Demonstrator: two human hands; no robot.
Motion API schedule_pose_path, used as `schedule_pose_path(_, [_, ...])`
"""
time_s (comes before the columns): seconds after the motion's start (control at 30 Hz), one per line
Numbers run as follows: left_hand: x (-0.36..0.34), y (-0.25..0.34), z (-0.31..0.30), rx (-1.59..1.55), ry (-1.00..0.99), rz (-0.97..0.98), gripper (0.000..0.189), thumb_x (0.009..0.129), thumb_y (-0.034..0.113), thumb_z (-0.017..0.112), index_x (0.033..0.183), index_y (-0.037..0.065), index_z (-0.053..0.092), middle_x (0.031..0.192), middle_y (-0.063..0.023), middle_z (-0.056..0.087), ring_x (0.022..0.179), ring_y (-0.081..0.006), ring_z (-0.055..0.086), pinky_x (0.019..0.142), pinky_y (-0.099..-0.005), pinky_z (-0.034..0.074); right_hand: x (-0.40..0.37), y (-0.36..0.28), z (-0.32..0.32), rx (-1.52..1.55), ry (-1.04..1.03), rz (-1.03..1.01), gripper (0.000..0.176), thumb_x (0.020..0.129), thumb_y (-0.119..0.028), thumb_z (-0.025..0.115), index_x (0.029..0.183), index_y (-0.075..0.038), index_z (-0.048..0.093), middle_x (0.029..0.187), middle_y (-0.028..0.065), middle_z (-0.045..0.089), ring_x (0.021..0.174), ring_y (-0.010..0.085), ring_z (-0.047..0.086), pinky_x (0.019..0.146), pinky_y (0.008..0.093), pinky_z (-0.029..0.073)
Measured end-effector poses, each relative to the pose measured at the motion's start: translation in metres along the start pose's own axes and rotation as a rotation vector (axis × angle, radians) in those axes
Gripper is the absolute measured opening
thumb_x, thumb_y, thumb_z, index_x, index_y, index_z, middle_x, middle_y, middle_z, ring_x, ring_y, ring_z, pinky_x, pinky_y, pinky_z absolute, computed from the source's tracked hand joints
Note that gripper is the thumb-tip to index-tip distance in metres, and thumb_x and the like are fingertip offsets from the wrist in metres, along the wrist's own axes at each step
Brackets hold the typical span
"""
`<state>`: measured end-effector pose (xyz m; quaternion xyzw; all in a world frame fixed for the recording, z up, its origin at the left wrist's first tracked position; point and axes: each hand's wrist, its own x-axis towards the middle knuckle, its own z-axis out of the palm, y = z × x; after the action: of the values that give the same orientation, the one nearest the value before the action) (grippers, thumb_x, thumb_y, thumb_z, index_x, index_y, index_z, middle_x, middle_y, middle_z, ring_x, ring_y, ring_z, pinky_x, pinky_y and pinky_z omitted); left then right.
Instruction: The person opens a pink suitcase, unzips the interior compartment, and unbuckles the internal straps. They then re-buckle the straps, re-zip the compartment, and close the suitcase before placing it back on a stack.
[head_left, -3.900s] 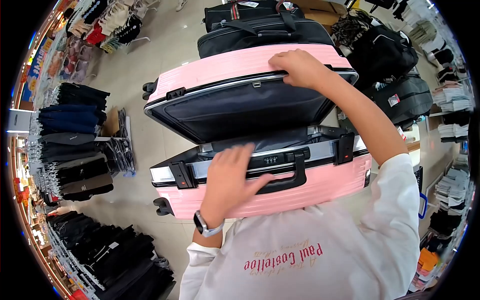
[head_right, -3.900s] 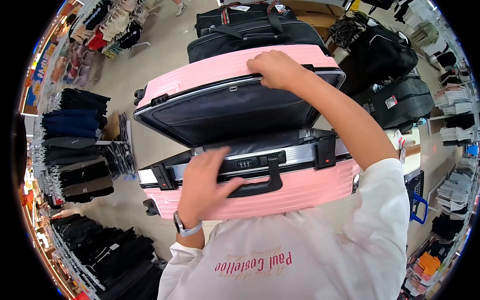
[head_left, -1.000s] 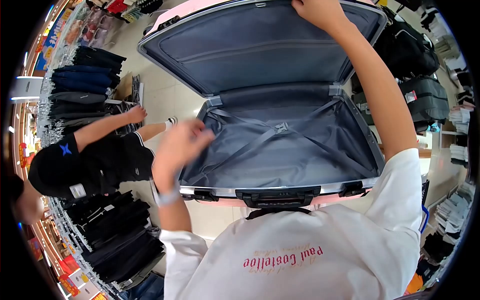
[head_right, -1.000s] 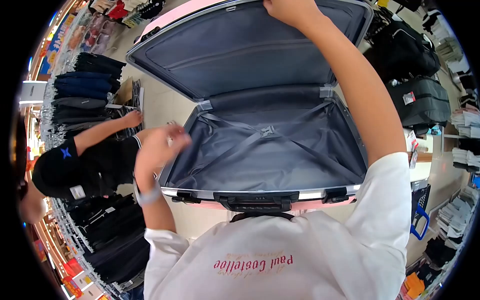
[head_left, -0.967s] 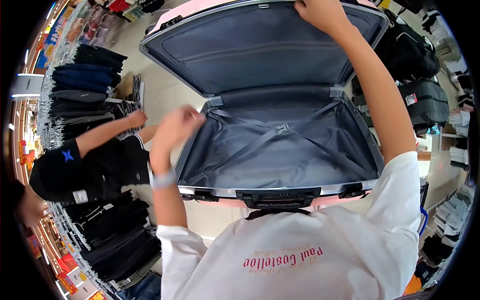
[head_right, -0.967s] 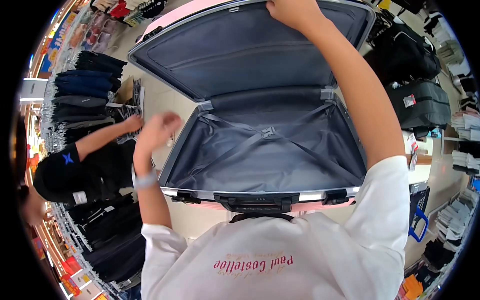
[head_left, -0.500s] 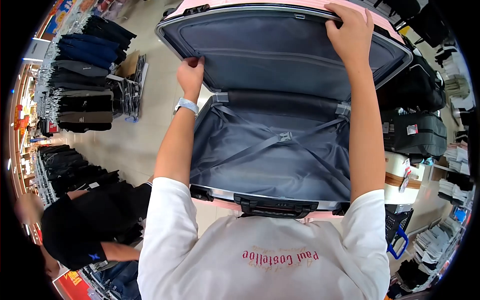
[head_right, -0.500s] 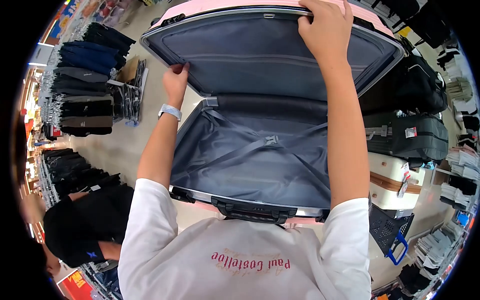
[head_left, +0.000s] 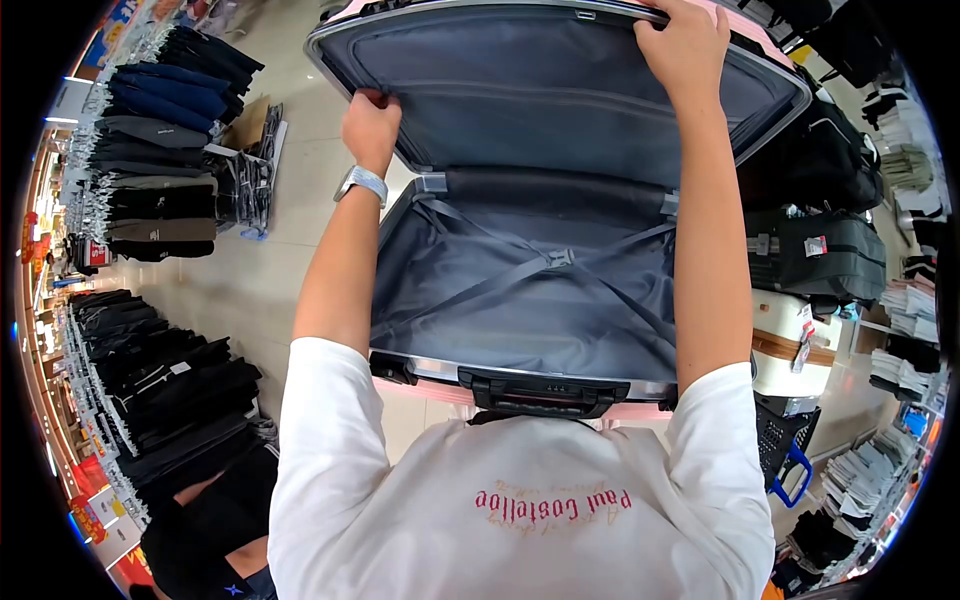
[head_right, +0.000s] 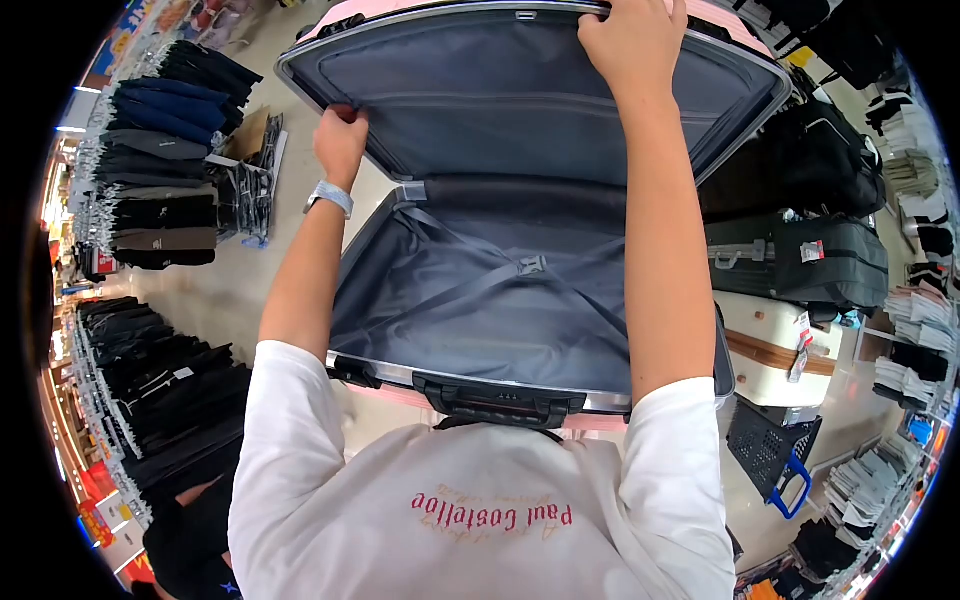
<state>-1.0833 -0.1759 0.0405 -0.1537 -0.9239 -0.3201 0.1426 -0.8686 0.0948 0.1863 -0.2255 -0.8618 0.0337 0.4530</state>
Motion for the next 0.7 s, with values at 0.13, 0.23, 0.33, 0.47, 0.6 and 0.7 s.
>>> schedule_pose_path(0.13, [-0.003,0.004,0.002,0.003,-0.001,-0.088,0.029,0.074,0.03,0.069,0.092,0.007,0.071,0.089,-0.0159,0.069,0.088,-0.035,0.065,0.078,-0.0417,0.051,0.002,-0.001,-0.003,0.024,-0.066,0.063,0.024,0.065,-0.009,0.06,0.086,-0.007,0.072,0.079,0.0103,0.068,0.084,0.0264,0.063,0.109,0.0467,0.026])
schedule_pose_path(0.23, [-0.002,0.004,0.008,-0.066,0.006,-0.134,0.025,0.075,0.029,0.068,0.089,0.009,0.072,0.088,-0.0156,0.069,0.087,-0.0351,0.065,0.078,-0.042,0.051,0.0,-0.01,-0.006,0.043,-0.058,0.08,0.025,0.064,-0.008,0.059,0.086,-0.007,0.072,0.076,0.0103,0.068,0.08,0.0265,0.063,0.108,0.0462,0.028])
schedule_pose_path(0.33, [-0.004,0.003,0.015,-0.068,0.059,-0.144,0.022,0.076,0.027,0.067,0.087,0.009,0.071,0.086,-0.0153,0.069,0.086,-0.0356,0.065,0.077,-0.0429,0.051,0.001,-0.002,0.0,0.048,-0.038,0.078,0.025,0.064,-0.008,0.059,0.085,-0.007,0.072,0.077,0.0101,0.068,0.082,0.0261,0.063,0.108,0.0458,0.028])
schedule_pose_path(0.47, [-0.009,0.016,0.012,-0.056,0.113,-0.205,0.02,0.078,0.024,0.064,0.089,0.008,0.069,0.087,-0.0166,0.069,0.085,-0.0374,0.065,0.077,-0.044,0.051,-0.003,-0.003,-0.001,0.048,-0.015,0.065,0.024,0.065,-0.009,0.059,0.086,-0.007,0.072,0.08,0.0093,0.069,0.084,0.0258,0.063,0.108,0.0452,0.028])
schedule_pose_path(0.6, [-0.011,0.017,0.017,-0.081,0.171,-0.237,0.024,0.076,0.026,0.067,0.09,0.008,0.07,0.088,-0.0151,0.07,0.086,-0.036,0.065,0.077,-0.0428,0.051,-0.007,-0.001,0.001,0.031,0.023,0.025,0.024,0.066,-0.01,0.06,0.088,-0.008,0.071,0.086,0.0093,0.069,0.09,0.0257,0.061,0.108,0.0455,0.028])
schedule_pose_path(0.7, [-0.008,0.016,0.021,-0.111,0.208,-0.168,0.023,0.075,0.025,0.067,0.09,0.008,0.07,0.088,-0.0151,0.07,0.085,-0.0364,0.065,0.077,-0.0426,0.051,-0.009,0.001,0.002,0.01,0.01,0.022,0.023,0.067,-0.01,0.061,0.088,-0.008,0.071,0.089,0.0092,0.068,0.093,0.0258,0.06,0.108,0.0464,0.028])
